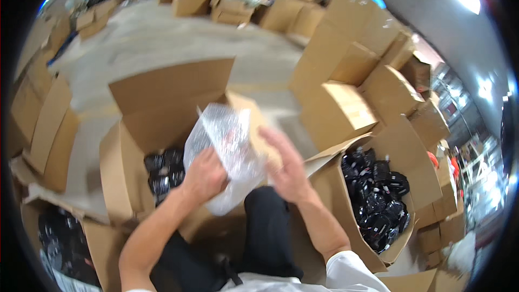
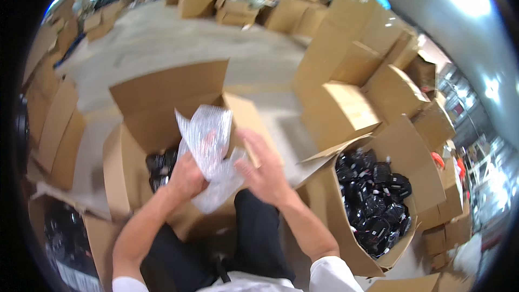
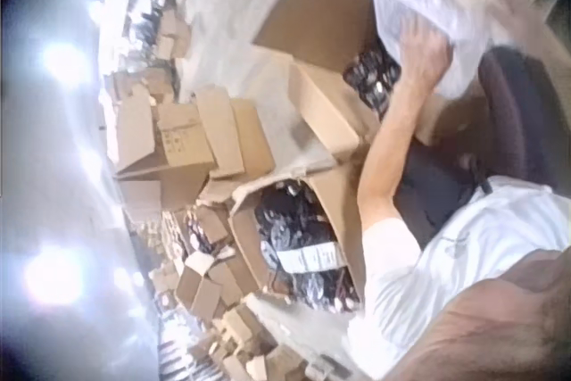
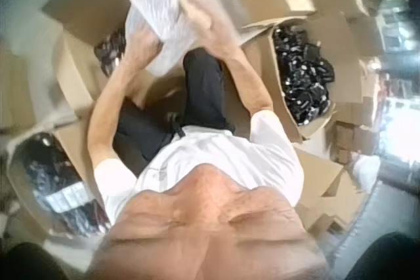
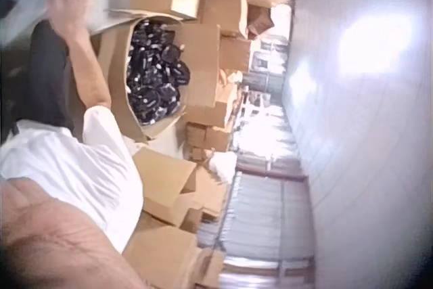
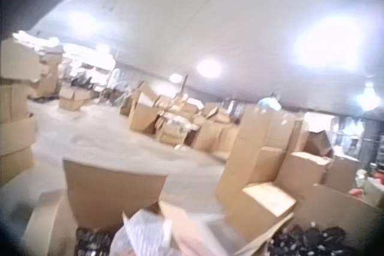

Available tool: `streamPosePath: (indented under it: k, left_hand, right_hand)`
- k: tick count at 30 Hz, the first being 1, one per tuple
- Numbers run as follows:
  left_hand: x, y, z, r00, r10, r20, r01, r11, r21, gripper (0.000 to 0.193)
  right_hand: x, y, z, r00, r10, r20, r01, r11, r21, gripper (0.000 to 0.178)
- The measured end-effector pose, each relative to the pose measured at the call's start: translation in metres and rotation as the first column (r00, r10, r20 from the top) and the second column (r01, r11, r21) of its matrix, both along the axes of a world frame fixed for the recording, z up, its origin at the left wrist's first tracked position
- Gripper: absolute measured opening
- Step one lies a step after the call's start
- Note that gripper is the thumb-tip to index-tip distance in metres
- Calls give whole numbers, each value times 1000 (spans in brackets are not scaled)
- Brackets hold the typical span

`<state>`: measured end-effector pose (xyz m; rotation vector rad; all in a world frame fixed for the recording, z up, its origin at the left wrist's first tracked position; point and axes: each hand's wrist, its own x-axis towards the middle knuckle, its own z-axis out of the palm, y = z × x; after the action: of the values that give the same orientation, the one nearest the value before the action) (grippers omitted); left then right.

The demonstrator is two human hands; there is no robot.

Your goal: The person packs black plastic components by hand from a large container into a shipping box lined with bubble wrap.

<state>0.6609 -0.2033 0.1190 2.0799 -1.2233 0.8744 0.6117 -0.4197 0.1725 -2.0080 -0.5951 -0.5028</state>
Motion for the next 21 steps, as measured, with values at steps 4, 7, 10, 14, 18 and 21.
streamPosePath:
  k: [4, 7, 10, 14, 18, 21]
  left_hand:
    - [-19, -6, -7, 999, 38, -10, -37, 993, 110, 44]
    - [-31, -20, -7, 999, 38, 24, -40, 991, 128, 46]
    - [-47, -27, 14, 989, 127, 79, -133, 988, 75, 50]
    - [-56, -24, 36, 998, -45, -49, 44, 998, -34, 73]
    - [-39, 11, -13, 939, 128, -320, -213, 945, -248, 73]
    - [-28, -7, -40, 378, -330, -865, -473, 734, -487, 75]
  right_hand:
    - [-43, 32, 28, 993, -30, -111, 1, 968, -253, 85]
    - [-53, 45, 12, 984, -172, 45, 178, 953, -246, 68]
    - [-45, 37, 7, 954, -257, 152, 272, 958, -91, 45]
    - [-67, -29, 62, 832, -551, 64, 543, 833, 110, 16]
    - [-78, -66, 113, 944, -221, 245, -8, 728, 685, 28]
    - [-95, -66, 131, 939, -159, 306, -134, 649, 749, 25]
